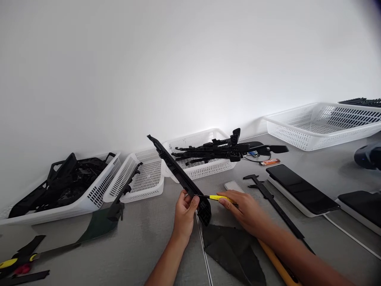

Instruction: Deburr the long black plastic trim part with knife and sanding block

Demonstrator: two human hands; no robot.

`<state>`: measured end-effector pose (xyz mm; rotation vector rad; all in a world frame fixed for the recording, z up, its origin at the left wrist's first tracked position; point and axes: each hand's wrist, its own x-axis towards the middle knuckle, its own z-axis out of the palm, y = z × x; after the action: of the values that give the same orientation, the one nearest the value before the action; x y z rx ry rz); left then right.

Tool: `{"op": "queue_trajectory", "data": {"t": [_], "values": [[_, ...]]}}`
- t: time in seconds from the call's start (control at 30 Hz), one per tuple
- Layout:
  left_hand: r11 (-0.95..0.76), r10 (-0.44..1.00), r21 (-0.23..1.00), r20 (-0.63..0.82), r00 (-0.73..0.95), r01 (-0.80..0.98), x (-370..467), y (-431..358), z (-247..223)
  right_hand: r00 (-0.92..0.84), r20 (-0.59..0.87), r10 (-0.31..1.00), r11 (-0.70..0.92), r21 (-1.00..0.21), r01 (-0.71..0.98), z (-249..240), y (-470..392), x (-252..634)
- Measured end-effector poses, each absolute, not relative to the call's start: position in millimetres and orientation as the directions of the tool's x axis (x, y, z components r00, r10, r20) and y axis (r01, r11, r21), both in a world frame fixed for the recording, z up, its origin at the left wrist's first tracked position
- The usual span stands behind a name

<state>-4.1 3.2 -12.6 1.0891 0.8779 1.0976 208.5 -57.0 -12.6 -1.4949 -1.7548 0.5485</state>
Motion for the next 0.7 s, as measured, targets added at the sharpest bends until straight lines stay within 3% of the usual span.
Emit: {"op": "queue_trajectory", "data": {"t": [0.7], "values": [[0.086, 0.979, 0.968, -0.039, 0.201, -0.234, -2.4, 1.0, -4.4, 0.05, 0.257, 0.965, 0.174, -0.772, 0.612, -3.6, -59.9, 203.7]]}}
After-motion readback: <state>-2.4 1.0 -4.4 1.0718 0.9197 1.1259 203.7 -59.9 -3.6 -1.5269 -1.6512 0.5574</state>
